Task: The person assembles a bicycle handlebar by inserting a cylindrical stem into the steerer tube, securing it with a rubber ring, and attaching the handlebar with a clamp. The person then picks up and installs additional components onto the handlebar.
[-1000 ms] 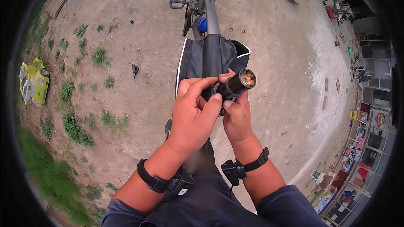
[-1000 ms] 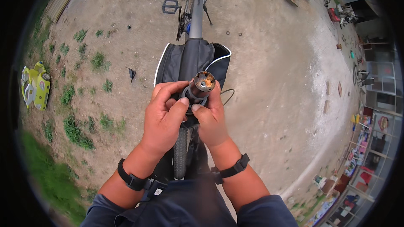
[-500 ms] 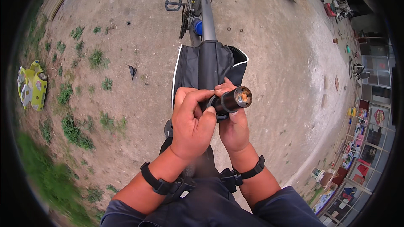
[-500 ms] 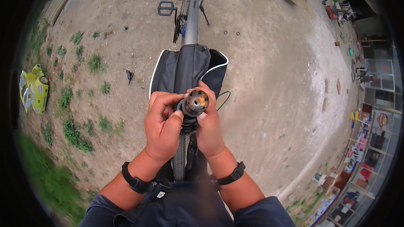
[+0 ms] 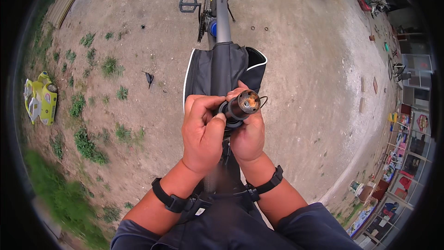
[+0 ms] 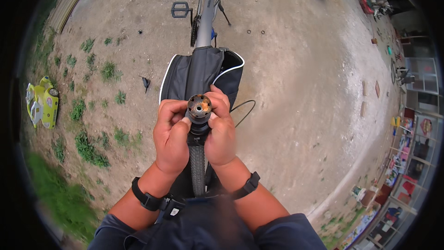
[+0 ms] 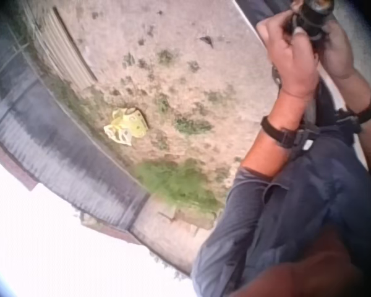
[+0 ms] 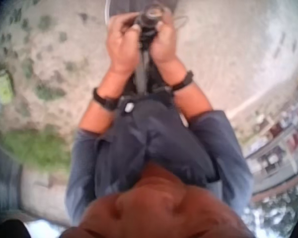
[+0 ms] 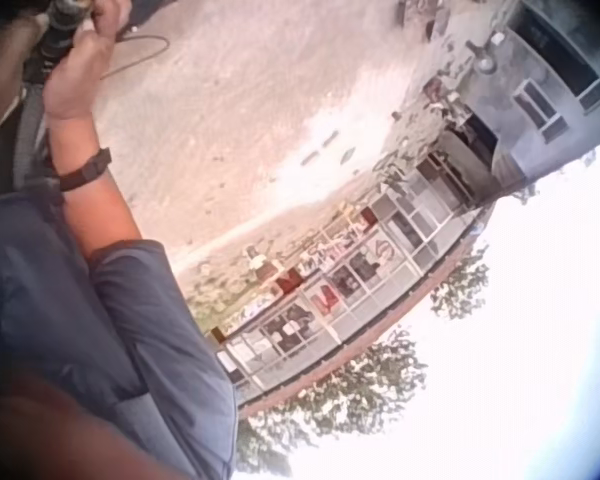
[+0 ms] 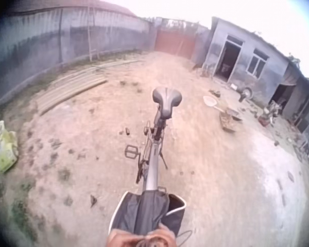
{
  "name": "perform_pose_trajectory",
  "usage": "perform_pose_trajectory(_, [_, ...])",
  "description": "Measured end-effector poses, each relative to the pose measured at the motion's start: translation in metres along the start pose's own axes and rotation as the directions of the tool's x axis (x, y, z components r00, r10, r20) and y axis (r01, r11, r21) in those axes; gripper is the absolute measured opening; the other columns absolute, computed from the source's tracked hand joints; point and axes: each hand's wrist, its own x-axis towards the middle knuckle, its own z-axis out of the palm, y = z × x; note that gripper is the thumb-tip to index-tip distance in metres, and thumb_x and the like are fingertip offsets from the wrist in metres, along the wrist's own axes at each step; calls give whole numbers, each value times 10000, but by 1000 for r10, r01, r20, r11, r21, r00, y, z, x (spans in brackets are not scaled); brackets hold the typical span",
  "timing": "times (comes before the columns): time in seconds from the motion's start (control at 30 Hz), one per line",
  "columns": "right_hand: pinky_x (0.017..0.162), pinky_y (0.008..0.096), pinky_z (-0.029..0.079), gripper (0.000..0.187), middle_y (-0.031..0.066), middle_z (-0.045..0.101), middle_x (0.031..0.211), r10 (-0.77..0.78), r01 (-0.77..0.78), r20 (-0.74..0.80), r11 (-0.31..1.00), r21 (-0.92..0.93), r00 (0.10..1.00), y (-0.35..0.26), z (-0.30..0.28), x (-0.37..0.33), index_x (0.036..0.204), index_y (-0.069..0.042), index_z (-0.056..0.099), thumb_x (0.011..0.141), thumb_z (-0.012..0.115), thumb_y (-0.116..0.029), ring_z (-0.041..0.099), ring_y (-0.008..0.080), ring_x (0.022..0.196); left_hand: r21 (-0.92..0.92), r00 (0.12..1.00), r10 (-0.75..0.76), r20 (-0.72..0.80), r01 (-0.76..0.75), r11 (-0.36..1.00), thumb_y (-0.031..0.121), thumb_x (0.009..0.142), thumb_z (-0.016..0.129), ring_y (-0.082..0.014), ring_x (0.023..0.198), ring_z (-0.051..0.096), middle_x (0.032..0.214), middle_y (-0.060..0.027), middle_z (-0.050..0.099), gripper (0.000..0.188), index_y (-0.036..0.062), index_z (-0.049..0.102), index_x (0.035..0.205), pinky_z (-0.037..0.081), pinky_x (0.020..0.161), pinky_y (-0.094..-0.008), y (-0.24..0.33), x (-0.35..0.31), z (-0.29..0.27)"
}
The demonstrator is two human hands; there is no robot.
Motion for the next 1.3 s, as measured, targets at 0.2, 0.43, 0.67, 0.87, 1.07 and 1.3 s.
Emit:
perform_pose_trajectory(0.2, [1259,406,320,476,59,659,1215,79,-74,-39,989,126,996,-3,7,-3,1289,1,602,986,421,-319,610,178,1200,-122,985,-175,-1,173,977,7,981,551,-155,980,613,1156,-103,542,222,-23,657,1174,527,877,-300,5,-1,-2])
perform_pose_trajectory(0.43, [1159,353,424,626,71,648,1273,171,-164,-17,964,207,985,-1,13,-8,1485,52,481,962,421,-287,607,180,1209,-165,987,-158,-32,151,975,-7,990,538,-141,978,616,1160,-96,545,209,-30,660,1159,528,881,-295,-3,-6,-8])
perform_pose_trajectory(0.67, [1244,517,314,381,120,670,1202,98,-96,-13,987,130,995,-11,19,-7,1171,3,636,991,381,-217,552,302,1249,-171,987,-159,-36,150,974,-11,991,539,-144,986,631,1155,-94,553,210,-28,672,1153,528,881,-294,-1,-6,-14])
perform_pose_trajectory(0.87, [1241,519,321,381,136,660,1248,108,-103,-33,987,127,994,-2,20,-11,1187,26,636,995,395,-198,537,357,1311,-175,982,-183,-46,173,969,-3,988,554,-137,959,628,1130,-84,559,208,-14,680,1153,526,860,-288,-7,-8,-15])
perform_pose_trajectory(1.07, [1237,519,329,386,141,660,1255,104,-100,-27,987,128,994,-1,20,-11,1187,26,643,997,389,-194,538,368,1312,-161,991,-123,-54,113,980,4,984,564,-133,940,628,1118,-79,564,204,-9,684,1149,527,840,-283,-9,-7,-15])
perform_pose_trajectory(1.3, [1128,353,442,619,80,653,1283,151,-143,-39,978,153,988,9,19,-12,1507,34,477,994,379,-298,607,182,1193,-109,997,-63,-45,57,992,20,995,571,-139,945,644,1124,-83,565,201,-5,678,1163,538,842,-293,-4,-5,-16])
